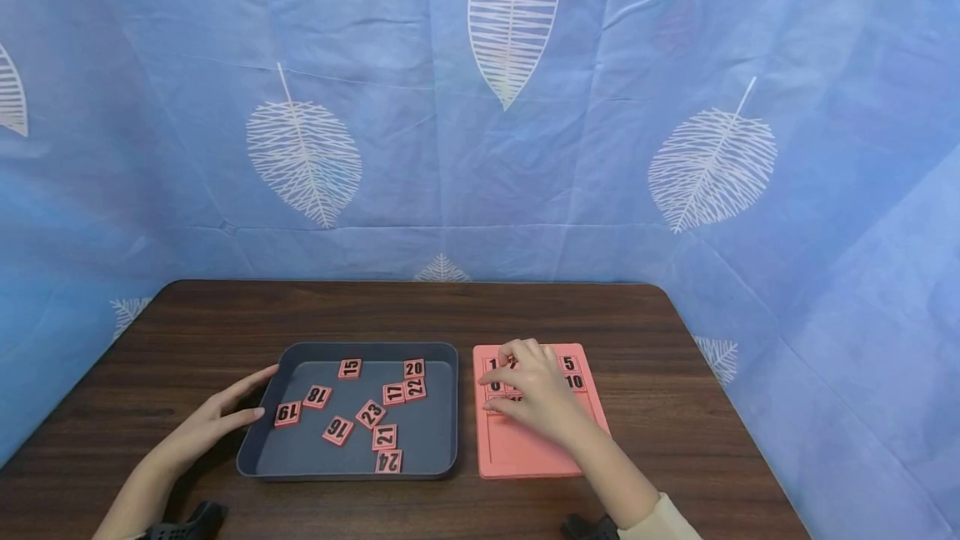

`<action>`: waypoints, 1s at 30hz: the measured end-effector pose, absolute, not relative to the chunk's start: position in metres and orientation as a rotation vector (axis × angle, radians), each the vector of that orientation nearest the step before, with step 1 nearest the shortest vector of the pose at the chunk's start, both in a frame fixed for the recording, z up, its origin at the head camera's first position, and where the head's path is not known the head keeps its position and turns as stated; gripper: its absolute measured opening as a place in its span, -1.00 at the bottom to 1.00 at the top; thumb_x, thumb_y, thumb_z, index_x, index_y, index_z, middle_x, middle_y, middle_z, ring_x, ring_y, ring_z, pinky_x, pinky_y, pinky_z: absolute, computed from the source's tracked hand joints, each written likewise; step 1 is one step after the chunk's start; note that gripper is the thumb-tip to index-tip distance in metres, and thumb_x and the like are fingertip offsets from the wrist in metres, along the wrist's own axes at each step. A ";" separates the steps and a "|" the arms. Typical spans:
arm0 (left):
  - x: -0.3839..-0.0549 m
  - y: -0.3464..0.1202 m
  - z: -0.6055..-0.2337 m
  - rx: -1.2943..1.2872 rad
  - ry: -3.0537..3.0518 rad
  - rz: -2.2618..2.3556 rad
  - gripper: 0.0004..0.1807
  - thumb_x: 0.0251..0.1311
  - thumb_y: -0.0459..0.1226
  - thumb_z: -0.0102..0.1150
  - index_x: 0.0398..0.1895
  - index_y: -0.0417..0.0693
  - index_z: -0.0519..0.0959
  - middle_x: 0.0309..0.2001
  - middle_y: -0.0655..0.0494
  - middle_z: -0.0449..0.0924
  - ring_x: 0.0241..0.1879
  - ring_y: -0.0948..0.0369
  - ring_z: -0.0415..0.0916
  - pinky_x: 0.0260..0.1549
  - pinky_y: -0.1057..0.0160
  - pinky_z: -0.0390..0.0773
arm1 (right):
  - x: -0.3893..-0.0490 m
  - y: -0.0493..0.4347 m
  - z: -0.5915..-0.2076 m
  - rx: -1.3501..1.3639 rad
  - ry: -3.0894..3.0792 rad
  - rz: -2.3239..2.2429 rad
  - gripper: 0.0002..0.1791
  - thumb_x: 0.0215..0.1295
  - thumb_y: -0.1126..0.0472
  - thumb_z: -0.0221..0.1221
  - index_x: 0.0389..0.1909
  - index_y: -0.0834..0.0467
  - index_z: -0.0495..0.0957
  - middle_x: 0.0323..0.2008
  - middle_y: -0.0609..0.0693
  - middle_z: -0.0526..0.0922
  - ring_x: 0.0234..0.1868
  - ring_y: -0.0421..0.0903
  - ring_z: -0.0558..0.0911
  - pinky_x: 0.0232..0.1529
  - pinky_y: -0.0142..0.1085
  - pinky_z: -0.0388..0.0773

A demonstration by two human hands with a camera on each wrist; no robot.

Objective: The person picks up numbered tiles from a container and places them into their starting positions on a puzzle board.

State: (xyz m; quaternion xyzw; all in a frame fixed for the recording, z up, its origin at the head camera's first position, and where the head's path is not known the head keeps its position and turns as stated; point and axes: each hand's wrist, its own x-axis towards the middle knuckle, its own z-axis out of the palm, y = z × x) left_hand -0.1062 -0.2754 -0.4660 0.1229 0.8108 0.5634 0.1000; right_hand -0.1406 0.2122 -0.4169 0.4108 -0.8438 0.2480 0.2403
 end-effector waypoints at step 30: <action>-0.111 -0.279 -0.465 0.420 2.391 1.653 -0.34 0.39 -0.28 0.02 0.49 -0.13 0.06 0.46 -0.24 -0.06 0.37 -0.26 -0.10 0.03 0.26 0.38 | -0.133 0.106 -0.423 1.353 -2.491 0.828 -0.65 -0.01 0.05 0.44 -0.12 -0.13 0.71 -0.05 -0.05 0.43 -0.10 -0.10 0.32 -0.10 -0.16 0.18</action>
